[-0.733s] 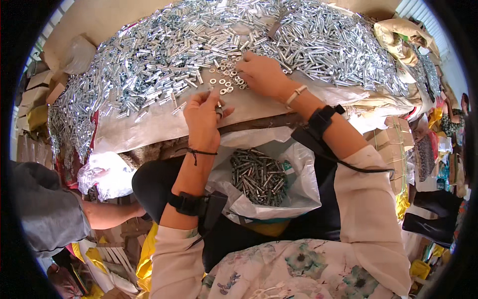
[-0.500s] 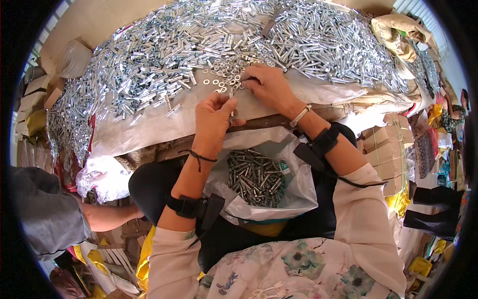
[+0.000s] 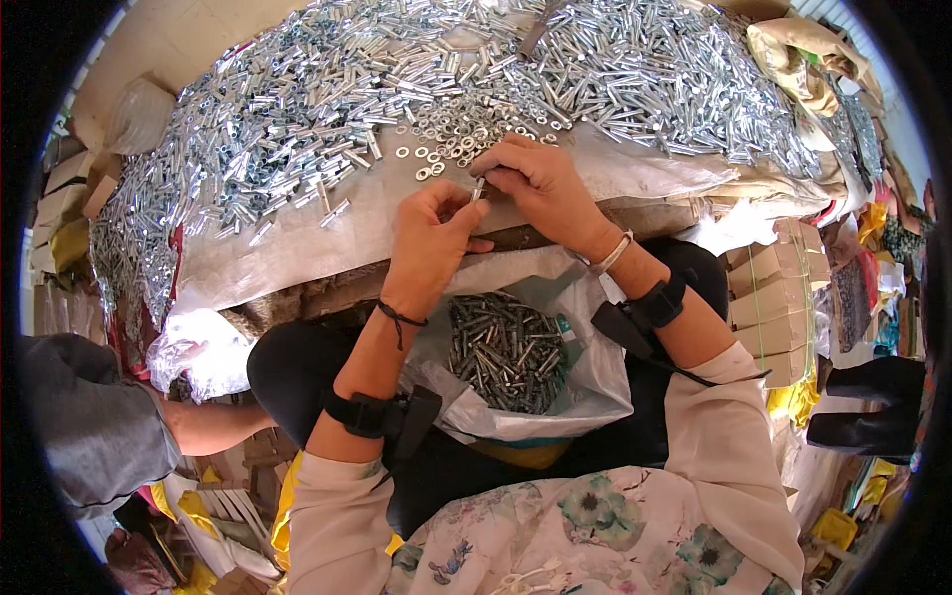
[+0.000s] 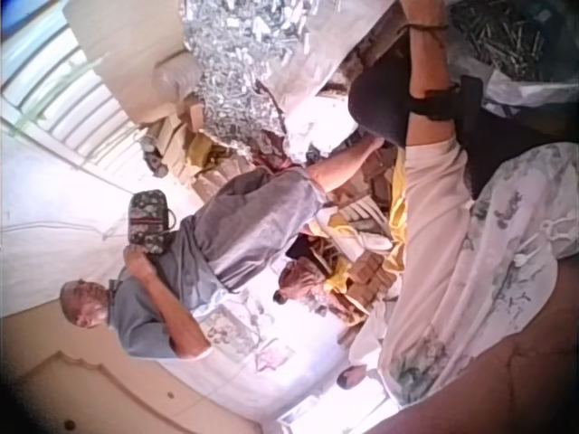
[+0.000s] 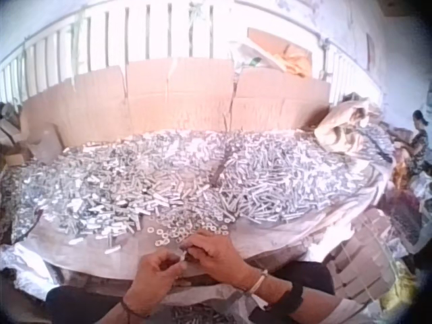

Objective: Assembling washers onto metal bolts and placing the finished sets into a plastic bag.

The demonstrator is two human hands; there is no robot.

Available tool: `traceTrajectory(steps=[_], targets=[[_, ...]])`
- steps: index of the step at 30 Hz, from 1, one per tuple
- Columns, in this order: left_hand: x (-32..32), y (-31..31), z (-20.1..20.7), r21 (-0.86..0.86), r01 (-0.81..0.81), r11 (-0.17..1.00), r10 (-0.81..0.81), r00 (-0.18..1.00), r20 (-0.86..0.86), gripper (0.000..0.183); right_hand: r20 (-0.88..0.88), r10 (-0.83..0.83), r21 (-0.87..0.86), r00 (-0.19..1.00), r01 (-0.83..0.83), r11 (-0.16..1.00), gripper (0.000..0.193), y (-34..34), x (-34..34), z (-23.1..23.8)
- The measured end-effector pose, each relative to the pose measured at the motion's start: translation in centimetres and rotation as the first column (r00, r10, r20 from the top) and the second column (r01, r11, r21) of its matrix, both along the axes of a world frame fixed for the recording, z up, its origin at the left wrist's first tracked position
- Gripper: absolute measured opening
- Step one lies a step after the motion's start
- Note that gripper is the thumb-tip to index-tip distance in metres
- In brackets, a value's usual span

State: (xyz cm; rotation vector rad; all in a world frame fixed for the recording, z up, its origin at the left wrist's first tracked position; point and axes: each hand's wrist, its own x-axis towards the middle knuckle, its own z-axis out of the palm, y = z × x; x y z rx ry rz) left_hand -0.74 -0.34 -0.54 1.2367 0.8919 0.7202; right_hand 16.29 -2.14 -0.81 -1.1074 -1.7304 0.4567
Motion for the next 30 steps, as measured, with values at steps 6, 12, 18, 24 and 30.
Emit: traceTrajectory(steps=[6,12,18,24,30], targets=[[0.1,0.0,-0.2,0.024,-0.016,1.0,0.015,0.999,0.047,0.011,0.074,-0.139,0.07,0.988,0.134,0.989,0.013,-0.1,0.0,-0.1],[-0.3,0.2,-0.1,0.004,-0.063,0.998,0.062,0.996,0.068,0.013,0.434,-0.411,0.266,0.802,0.322,0.909,0.014,0.8,0.5,0.1],[-0.7,0.5,-0.2,-0.06,-0.118,0.991,0.122,0.989,0.077,0.014,0.723,-0.312,0.126,0.616,0.326,0.937,0.009,2.1,-1.0,-0.2],[-0.1,0.4,-0.3,-0.006,-0.114,0.993,0.114,0.991,0.071,0.014,0.45,-0.334,0.196,0.828,0.274,0.942,0.006,2.4,-0.5,-1.1],[0.2,-0.1,0.4,-0.005,-0.049,0.999,0.049,0.999,0.011,0.01,0.129,-0.059,0.079,0.99,0.049,0.996,0.012,0.3,-0.4,-0.5]])
